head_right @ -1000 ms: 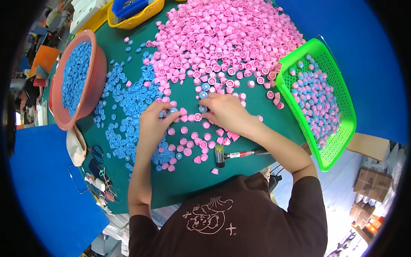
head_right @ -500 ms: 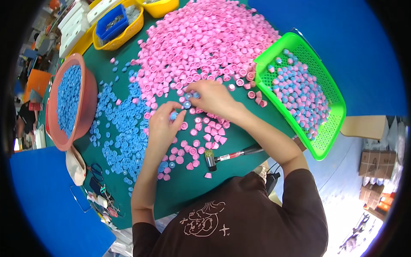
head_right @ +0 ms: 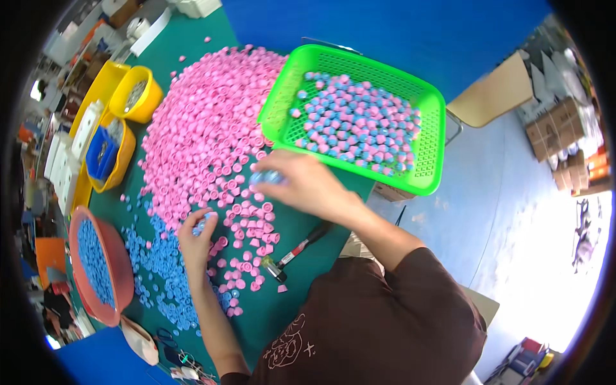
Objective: Assembling and sorting small colorful plastic toy components using a small hammer at a workbench.
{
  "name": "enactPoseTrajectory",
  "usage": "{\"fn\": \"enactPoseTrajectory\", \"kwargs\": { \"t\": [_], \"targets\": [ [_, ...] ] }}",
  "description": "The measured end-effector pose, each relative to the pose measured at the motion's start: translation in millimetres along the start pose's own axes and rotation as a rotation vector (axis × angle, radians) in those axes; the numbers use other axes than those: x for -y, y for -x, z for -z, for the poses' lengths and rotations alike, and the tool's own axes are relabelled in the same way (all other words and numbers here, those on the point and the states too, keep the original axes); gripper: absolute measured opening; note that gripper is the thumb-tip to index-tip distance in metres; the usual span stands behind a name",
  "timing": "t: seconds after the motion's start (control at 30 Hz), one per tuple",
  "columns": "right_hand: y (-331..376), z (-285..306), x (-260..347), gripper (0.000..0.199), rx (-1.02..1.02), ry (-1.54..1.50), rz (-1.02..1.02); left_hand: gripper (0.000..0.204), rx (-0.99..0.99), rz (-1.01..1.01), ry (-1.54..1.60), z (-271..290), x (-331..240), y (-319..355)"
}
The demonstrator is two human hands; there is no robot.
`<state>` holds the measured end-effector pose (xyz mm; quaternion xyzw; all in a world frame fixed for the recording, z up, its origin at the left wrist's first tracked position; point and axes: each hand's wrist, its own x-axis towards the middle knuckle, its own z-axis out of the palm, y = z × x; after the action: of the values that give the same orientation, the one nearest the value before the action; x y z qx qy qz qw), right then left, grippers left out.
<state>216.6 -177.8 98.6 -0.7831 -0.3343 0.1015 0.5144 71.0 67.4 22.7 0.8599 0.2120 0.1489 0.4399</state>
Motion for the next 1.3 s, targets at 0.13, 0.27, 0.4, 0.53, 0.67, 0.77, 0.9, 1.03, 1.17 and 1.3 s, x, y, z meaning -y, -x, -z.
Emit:
{"fn": "enactPoseTrajectory", "kwargs": {
  "t": [0.13,0.27,0.4,0.53,0.67,0.77,0.9,1.03,1.17,1.3],
  "targets": [
    [28,70,-41,0.042,-0.326,0.321,-0.124,0.021,0.206,0.332,0.889,-29,-83,-22],
    [51,99,-60,0.05,-0.561,0.473,-0.109,0.021,0.466,0.263,1.275,-110,-151,-56],
    [46,88,-70,0.032,-0.641,-0.015,-0.059,0.033,0.327,0.19,1.134,-171,-184,-59],
    [56,68,-50,0.018,-0.548,-0.285,0.027,0.039,0.111,-0.348,0.501,-152,-176,8],
    [59,19,-40,0.016,-0.078,-0.257,-0.056,0.037,0.027,-0.306,0.129,-97,-129,116],
    [49,-22,-56,0.027,0.3,-0.022,0.007,0.065,-0.004,-0.105,-0.372,-81,-73,179],
    [43,-53,-54,0.049,0.425,0.376,0.489,0.082,0.006,0.07,-0.629,-80,-36,206],
    [34,-86,-58,0.064,0.557,0.548,0.482,0.085,-0.034,-0.032,-0.718,-69,-18,176],
    [-4,-115,-65,0.055,0.446,0.544,0.559,0.086,0.071,-0.14,-0.796,-38,-9,125],
    [-61,-143,-83,0.043,0.132,0.458,0.63,0.074,-0.039,-0.169,-0.883,-27,16,67]
  ]
}}
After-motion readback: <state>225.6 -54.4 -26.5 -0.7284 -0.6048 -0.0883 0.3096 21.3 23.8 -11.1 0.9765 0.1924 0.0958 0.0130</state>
